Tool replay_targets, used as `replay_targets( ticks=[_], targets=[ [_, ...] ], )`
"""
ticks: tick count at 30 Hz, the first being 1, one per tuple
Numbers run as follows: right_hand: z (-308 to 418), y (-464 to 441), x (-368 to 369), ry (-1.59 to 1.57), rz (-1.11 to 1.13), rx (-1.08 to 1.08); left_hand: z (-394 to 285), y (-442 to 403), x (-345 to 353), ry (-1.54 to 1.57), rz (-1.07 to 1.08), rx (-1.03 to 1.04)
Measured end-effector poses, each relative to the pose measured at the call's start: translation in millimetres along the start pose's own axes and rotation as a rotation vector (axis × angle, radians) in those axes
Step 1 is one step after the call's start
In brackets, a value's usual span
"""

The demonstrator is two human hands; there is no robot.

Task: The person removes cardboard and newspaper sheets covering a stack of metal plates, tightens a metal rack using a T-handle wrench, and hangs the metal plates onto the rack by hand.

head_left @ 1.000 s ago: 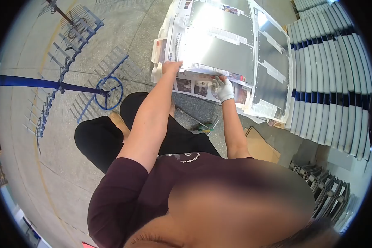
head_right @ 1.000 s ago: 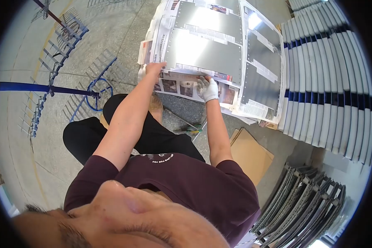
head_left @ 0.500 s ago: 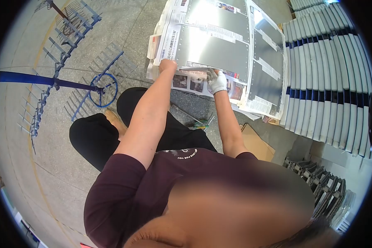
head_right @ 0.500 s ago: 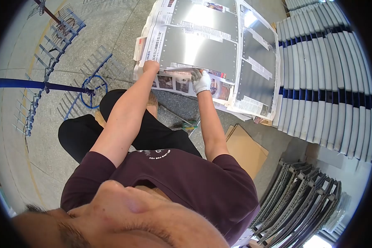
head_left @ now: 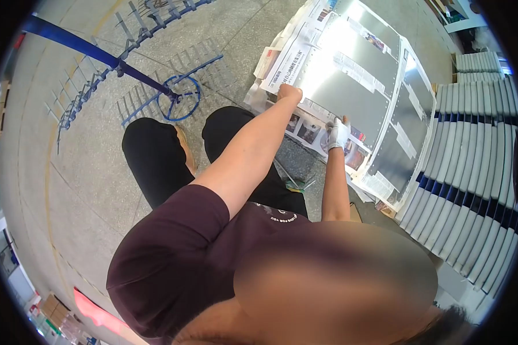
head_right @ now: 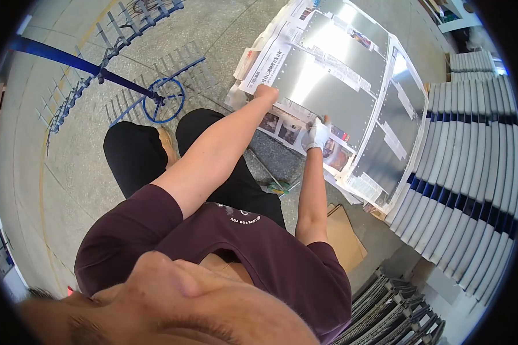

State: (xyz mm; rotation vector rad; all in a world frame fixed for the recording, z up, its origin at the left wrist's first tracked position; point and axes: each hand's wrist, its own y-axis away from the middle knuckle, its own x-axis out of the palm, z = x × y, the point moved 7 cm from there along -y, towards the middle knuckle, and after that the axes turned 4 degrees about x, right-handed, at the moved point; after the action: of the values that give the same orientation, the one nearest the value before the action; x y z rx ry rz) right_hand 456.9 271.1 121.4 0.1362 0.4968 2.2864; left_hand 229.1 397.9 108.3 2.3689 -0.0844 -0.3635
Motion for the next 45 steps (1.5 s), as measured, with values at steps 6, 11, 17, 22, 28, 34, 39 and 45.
replay_targets(
  ticks=[6,11,17,22,28,34,39,45],
  targets=[
    [12,-21,0,0.467,0.123,-0.157,-18,29,-11,-0.325,-0.103,-0.011],
    [24,-29,7,0.845,0.127,-0.404,-22,38,-18,-0.241,-0.154,-0.091],
    [29,-7,21,1.038,0.070,-0.628,-29,40,-23,-0.256,-0.038,-0.104],
    [34,2,27,1.059,0.078,-0.593,-19,23,-10,-0.275,-0.122,-0.064],
    [29,-1,24,1.030,0.078,-0.591,-23,30,-21,-0.249,-0.113,-0.049],
    [26,-1,24,1.042,0.056,-0.623,-24,28,-22,-0.278,-0.074,-0.075],
    [28,1,23,1.031,0.062,-0.605,-28,39,-11,-0.352,-0.126,-0.040],
    [28,-1,23,1.075,0.035,-0.665,-23,41,-10,-0.343,-0.170,0.028]
  ],
)
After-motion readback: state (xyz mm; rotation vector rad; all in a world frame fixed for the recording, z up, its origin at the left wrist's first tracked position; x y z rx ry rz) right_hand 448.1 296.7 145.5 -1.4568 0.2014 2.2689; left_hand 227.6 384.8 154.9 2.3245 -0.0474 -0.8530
